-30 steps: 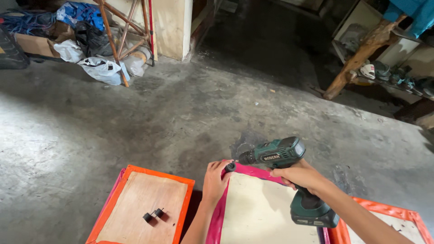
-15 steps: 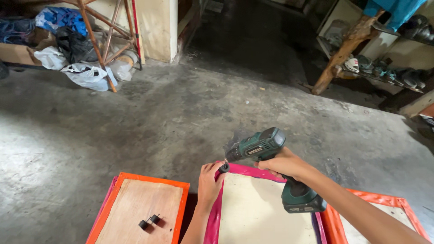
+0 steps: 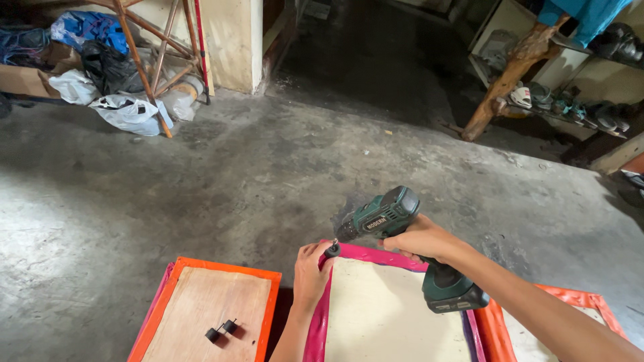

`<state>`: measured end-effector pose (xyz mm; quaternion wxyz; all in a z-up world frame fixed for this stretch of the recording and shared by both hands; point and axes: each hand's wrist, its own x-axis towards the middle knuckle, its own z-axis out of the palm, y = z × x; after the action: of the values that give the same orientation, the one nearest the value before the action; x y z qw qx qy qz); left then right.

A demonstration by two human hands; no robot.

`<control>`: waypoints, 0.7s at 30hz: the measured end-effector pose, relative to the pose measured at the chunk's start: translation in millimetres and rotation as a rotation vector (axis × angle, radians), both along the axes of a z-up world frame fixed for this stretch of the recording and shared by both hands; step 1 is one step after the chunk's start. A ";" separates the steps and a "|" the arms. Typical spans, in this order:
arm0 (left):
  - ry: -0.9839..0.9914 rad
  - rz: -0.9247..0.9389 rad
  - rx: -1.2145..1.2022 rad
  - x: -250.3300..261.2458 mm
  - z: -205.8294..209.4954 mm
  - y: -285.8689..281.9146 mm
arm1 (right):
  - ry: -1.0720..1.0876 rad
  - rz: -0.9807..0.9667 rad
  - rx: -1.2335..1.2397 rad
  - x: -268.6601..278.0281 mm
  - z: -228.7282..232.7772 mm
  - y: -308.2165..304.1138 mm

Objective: The person uses a cordless drill to attach black plastic feet to the underside of three small wooden boxes wrapped in pink and orange tape. They position each foot and drive screws into the corners of the boxes one at a time.

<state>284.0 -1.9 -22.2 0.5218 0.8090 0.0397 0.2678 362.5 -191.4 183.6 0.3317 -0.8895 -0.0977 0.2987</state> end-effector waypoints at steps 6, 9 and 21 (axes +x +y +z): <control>-0.036 0.013 0.017 1.9 -4.3 0.0 | 0.009 -0.012 -0.056 1.2 3.8 1.0; -0.046 0.017 0.027 2.4 -4.5 0.6 | -0.004 0.002 -0.077 1.7 8.4 2.7; -0.015 -0.003 0.038 0.3 0.1 1.1 | -0.030 0.068 -0.135 -1.0 21.1 10.0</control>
<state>284.3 -0.8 -22.1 0.5068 0.8169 0.0298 0.2737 361.4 -181.4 204.8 0.2590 -0.9104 -0.1124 0.3023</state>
